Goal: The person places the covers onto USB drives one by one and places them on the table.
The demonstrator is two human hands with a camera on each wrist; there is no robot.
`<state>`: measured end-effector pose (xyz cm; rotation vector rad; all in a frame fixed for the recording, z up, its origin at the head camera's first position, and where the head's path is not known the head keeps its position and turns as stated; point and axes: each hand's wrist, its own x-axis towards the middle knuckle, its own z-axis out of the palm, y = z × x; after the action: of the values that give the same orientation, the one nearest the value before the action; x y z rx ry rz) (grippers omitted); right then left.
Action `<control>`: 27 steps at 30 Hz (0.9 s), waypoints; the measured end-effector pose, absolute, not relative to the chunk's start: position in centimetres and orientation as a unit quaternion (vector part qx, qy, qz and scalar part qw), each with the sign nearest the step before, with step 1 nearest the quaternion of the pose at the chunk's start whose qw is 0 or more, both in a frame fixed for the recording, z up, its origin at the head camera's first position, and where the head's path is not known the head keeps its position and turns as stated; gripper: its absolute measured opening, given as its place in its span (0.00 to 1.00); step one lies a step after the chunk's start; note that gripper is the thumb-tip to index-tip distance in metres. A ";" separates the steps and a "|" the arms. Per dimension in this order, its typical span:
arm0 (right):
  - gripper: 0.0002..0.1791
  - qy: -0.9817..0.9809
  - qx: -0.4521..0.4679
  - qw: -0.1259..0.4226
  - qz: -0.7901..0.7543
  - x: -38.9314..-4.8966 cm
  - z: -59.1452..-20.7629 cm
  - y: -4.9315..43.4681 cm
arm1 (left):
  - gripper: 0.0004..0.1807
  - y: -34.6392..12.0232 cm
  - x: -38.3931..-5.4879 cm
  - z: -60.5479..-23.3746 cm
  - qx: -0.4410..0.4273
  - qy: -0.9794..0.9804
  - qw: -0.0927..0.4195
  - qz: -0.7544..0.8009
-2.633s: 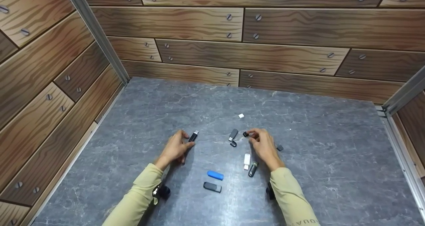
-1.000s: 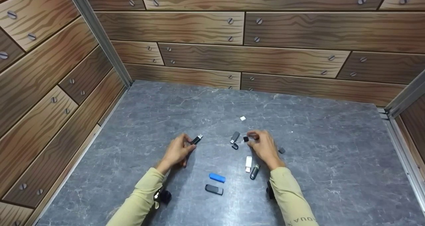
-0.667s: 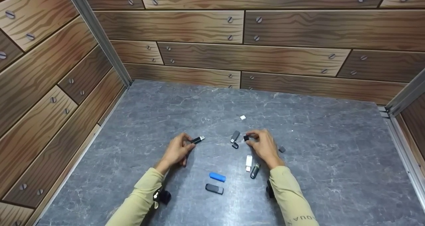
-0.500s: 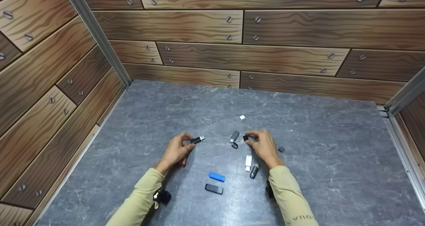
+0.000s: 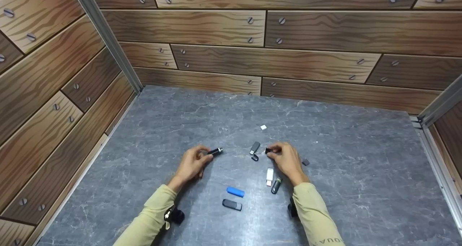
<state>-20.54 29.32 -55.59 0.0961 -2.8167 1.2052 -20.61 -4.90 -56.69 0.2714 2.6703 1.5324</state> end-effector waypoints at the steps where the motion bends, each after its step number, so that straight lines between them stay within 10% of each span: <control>1: 0.13 -0.917 0.030 0.038 0.395 -20.5 -55.6 29.4 | 0.12 -4.9 -20.5 -56.6 0.090 0.861 0.022 0.500; 27: 0.17 -0.858 -0.020 -0.008 0.514 -17.5 -54.6 29.0 | 0.15 -2.7 -19.2 -56.4 0.079 0.756 0.097 0.642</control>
<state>-17.45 29.00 -54.63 -0.0635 -2.7082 1.6228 -19.23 -2.65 -56.44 0.2350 2.2391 1.9027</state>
